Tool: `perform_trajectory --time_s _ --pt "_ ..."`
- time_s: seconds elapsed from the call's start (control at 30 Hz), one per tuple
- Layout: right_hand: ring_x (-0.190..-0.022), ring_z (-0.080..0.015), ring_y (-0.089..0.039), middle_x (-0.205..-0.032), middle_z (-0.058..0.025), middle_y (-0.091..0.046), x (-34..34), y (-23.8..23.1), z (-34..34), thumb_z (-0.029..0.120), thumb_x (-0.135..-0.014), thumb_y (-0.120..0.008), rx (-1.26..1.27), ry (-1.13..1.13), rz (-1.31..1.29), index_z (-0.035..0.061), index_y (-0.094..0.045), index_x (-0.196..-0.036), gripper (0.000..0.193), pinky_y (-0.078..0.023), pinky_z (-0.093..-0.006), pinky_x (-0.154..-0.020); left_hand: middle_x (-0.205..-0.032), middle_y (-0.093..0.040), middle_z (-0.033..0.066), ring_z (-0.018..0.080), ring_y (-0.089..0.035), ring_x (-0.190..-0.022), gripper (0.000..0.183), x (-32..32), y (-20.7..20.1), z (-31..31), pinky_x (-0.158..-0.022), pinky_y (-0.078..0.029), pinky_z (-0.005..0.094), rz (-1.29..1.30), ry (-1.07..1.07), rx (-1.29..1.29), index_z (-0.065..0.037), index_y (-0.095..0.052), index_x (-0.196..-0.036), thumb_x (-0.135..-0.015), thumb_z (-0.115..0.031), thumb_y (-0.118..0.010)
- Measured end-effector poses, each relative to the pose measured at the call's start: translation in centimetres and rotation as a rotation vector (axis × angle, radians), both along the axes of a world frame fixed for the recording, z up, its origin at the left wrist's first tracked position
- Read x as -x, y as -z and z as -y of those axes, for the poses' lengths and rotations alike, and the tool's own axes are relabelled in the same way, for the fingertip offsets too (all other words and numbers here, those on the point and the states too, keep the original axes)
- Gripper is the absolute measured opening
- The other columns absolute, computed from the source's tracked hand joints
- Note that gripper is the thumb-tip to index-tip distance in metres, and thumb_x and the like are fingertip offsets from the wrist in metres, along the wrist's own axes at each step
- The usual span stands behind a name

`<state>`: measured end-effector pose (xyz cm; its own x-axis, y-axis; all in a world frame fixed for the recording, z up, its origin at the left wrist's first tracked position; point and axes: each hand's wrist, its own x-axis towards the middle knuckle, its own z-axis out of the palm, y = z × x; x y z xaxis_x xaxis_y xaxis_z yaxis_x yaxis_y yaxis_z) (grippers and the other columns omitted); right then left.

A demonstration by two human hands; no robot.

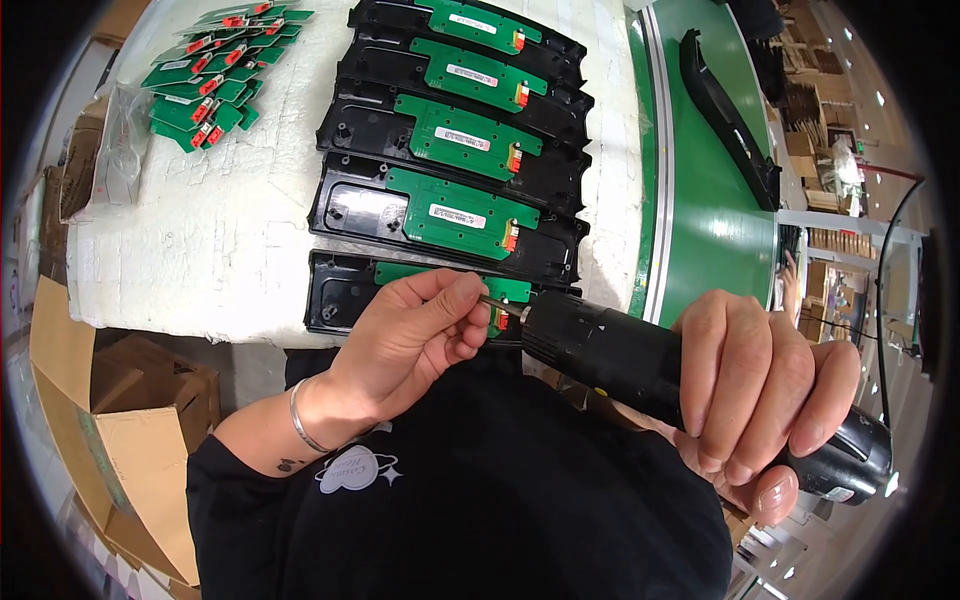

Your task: Assembling electronic components by placing circuit boards into plastic housings and securing them with screws.

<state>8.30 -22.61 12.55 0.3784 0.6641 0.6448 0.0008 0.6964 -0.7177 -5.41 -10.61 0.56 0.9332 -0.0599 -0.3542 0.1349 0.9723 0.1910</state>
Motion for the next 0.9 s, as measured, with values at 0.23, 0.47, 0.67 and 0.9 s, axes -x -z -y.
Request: perform_trajectory --time_s 0.23,0.47,0.67,0.9 --pt "-0.046 -0.0097 -0.042 -0.058 0.0015 -0.045 0.0 3.4 -2.8 0.01 -0.073 -0.057 0.13 0.163 -0.061 0.0068 -0.044 -0.091 0.022 -0.031 -0.0246 -0.047 -0.102 -0.058 0.0123 0.021 -0.059 -0.092 0.036 -0.2 -1.9 0.7 -0.078 -0.049 0.0275 0.004 0.077 -0.032 0.002 -0.042 -0.121 -0.094 -0.022 -0.042" --pt "-0.045 -0.0109 -0.035 -0.055 -0.0007 -0.04 0.3 4.2 -3.8 0.013 -0.067 -0.052 0.374 0.307 -0.133 0.0032 -0.043 -0.09 0.026 -0.03 -0.0278 -0.048 -0.108 -0.056 0.0169 0.0214 -0.059 -0.094 0.028 1.0 -1.1 0.2 -0.081 -0.048 0.0275 0.064 0.196 -0.096 0.001 -0.048 -0.111 -0.095 -0.021 -0.04" --pt "-0.05 -0.0118 -0.039 -0.058 -0.0034 -0.043 0.2 4.1 -4.0 0.007 -0.068 -0.053 0.428 0.183 -0.084 0.0022 -0.041 -0.09 0.026 -0.032 -0.0266 -0.05 -0.093 -0.061 0.0141 0.019 -0.062 -0.079 0.016 1.2 -1.1 -0.4 -0.067 -0.051 0.0237 0.006 0.173 -0.236 -0.002 -0.051 -0.102 -0.091 -0.012 -0.049" --pt "-0.05 -0.0121 -0.039 -0.06 -0.0045 -0.045 0.2 4.1 -4.1 0.007 -0.07 -0.055 0.506 0.165 0.024 0.0028 -0.041 -0.09 0.025 -0.032 -0.0257 -0.05 -0.091 -0.061 0.0081 0.013 -0.06 -0.077 0.014 1.2 -1.4 -0.9 -0.067 -0.05 0.021 -0.113 -0.027 -0.171 -0.002 -0.055 -0.101 -0.088 -0.007 -0.053"
